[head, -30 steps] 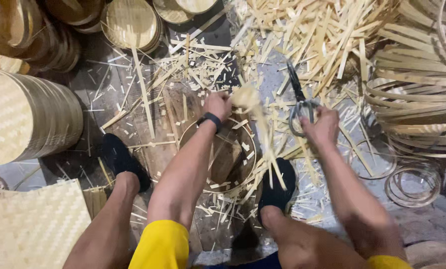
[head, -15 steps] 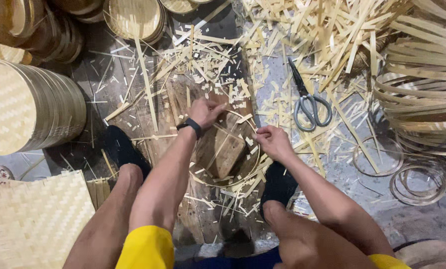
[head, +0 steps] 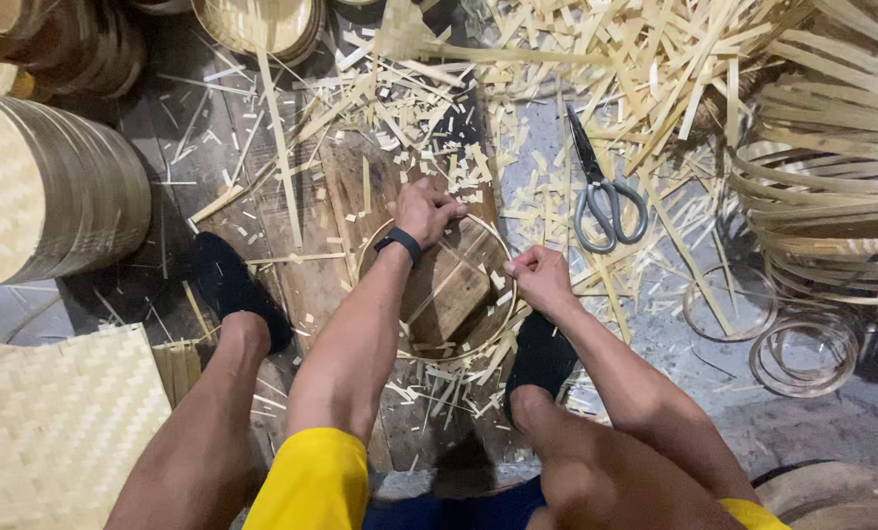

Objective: The person places a woven mat on a wooden block and trims the edges using shears. They then flip the mat, place a circular frame on top, and trim the excess material to fit the frame. The finished piece is stacked with others.

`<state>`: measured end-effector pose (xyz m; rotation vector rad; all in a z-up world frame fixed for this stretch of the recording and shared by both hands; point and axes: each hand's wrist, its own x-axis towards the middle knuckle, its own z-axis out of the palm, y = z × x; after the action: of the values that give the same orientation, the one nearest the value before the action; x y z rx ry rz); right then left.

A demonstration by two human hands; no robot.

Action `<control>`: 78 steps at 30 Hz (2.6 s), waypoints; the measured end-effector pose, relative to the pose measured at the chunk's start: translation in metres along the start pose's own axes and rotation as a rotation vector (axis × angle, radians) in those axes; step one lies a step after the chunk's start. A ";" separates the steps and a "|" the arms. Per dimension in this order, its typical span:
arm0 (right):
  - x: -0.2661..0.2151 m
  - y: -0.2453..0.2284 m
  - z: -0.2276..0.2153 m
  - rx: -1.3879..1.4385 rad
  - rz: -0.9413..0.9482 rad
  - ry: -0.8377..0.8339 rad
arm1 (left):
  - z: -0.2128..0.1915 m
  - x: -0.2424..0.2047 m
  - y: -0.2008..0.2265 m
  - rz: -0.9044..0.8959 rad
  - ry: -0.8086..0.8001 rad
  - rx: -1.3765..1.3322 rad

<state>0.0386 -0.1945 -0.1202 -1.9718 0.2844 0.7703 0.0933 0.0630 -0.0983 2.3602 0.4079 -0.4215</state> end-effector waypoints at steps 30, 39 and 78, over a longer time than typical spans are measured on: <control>-0.031 -0.020 -0.016 0.195 0.105 -0.174 | 0.034 -0.181 -0.179 -0.653 0.382 -0.505; -0.029 -0.005 -0.004 0.286 0.184 -0.166 | 0.033 -0.188 -0.164 -0.926 0.340 -1.169; -0.060 -0.168 0.006 0.010 -0.265 -0.055 | -0.092 -0.172 0.077 0.103 0.539 -0.680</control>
<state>0.0725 -0.1107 0.0335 -1.9265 -0.0067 0.6482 -0.0134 0.0416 0.0807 1.7764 0.5634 0.3727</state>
